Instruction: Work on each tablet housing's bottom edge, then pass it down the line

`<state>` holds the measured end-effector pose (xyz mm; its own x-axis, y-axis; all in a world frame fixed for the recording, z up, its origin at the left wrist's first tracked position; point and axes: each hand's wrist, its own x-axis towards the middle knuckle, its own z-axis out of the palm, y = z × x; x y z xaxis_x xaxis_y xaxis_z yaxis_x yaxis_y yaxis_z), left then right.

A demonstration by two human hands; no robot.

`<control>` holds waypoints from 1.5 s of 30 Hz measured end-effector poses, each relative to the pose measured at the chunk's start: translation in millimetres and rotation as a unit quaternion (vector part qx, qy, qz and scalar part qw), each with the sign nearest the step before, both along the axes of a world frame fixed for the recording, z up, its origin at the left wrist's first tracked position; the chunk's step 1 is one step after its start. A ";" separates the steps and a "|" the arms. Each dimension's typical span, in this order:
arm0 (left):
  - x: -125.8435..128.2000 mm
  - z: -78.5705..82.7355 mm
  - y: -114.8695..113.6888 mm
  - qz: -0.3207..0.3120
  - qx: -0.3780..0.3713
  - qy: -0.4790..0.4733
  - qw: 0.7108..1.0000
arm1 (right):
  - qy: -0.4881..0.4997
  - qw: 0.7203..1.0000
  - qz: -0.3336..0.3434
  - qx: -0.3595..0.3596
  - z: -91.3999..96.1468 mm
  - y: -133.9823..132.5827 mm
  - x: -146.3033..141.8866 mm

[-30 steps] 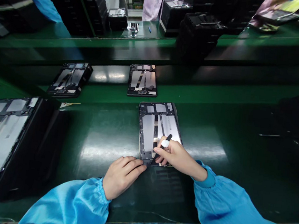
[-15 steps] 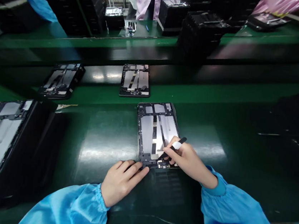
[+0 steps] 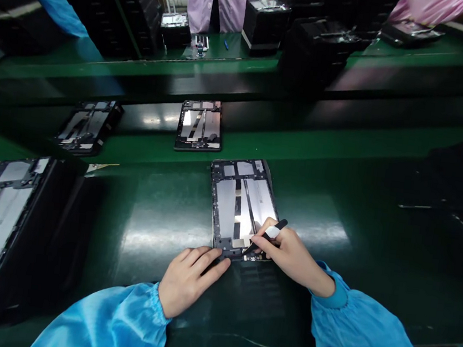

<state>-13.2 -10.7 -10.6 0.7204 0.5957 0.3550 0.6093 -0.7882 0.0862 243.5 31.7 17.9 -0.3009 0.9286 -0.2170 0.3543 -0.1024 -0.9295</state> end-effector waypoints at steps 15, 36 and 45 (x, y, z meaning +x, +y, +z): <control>5.2 1.7 -1.2 0.020 0.005 0.034 0.999 | -0.026 1.000 0.007 0.011 -1.2 -0.9 -1.0; 45.2 9.3 73.7 -0.011 -0.053 0.051 0.997 | 0.053 0.950 -0.234 0.200 -16.4 -11.9 2.4; 75.7 13.7 268.8 0.230 -0.063 -0.010 0.971 | 0.046 0.938 -0.227 0.257 -51.9 -1.8 0.0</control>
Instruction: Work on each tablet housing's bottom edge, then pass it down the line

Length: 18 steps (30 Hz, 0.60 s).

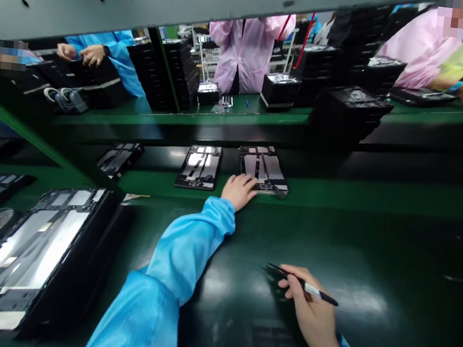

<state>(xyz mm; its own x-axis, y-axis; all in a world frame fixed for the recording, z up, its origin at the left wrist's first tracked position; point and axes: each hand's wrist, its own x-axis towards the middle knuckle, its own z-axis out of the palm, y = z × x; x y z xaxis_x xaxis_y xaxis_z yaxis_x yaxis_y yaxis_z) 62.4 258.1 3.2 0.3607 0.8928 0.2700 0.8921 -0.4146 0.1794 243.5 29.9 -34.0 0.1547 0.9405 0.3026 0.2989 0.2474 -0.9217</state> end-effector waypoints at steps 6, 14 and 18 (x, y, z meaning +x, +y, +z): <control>-128.1 27.4 35.5 0.343 -0.051 -0.091 0.934 | 0.005 0.999 0.038 -0.007 3.0 13.1 -7.6; -187.2 19.8 38.9 0.414 -0.155 -0.282 0.851 | 0.055 0.998 0.027 -0.032 -4.4 24.6 -12.3; -174.5 24.0 18.5 0.390 -0.160 -0.393 0.817 | 0.082 0.996 0.008 -0.036 -4.8 26.6 -11.9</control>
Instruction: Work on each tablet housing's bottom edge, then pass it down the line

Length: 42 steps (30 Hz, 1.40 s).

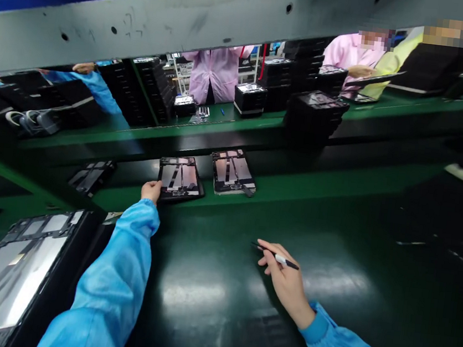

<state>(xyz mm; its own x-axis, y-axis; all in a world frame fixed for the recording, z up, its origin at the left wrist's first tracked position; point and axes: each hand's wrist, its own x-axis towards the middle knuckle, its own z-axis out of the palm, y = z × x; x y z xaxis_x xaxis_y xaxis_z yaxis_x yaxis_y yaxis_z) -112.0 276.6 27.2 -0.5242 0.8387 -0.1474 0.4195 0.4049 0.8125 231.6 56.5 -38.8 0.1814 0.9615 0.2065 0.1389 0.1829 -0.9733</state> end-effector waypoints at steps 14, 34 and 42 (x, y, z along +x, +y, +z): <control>82.8 -26.8 -210.7 -0.183 0.006 -0.249 0.951 | 0.015 0.996 -0.003 -0.091 1.5 1.2 13.9; 89.2 -24.2 -267.9 -0.468 0.138 0.193 0.851 | -0.284 0.953 0.104 -0.019 31.6 -56.0 41.6; 99.3 -29.3 -259.4 -0.496 0.218 0.210 0.814 | -0.235 0.943 0.234 0.035 42.4 -46.3 -31.6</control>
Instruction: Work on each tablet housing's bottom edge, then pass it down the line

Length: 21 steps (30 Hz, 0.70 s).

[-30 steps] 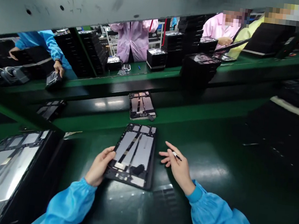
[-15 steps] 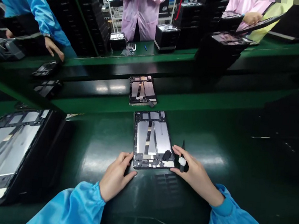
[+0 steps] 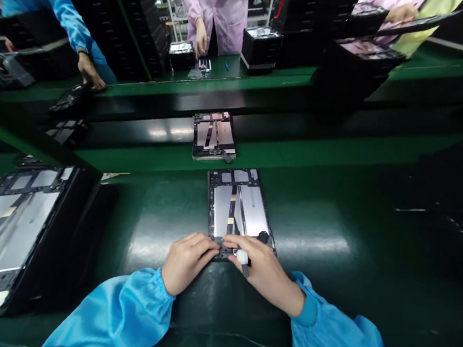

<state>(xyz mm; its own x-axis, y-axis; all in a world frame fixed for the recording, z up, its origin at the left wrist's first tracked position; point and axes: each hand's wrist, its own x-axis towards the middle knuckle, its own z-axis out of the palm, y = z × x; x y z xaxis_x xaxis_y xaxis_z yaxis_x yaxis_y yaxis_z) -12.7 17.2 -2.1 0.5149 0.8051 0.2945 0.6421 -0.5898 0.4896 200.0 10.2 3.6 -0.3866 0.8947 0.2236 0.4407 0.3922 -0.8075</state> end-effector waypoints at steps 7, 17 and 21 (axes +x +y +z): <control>2.3 -0.4 -7.0 0.005 -0.035 -0.005 0.999 | 0.006 1.000 0.015 -0.007 -3.0 2.5 -6.3; -9.1 -0.1 -26.2 -0.053 0.154 0.202 0.966 | -0.008 0.998 0.016 0.063 -15.9 -0.3 -10.3; -17.7 -3.6 -26.0 -0.063 0.141 0.170 0.973 | -0.020 0.998 0.018 0.059 -17.4 -1.3 -9.9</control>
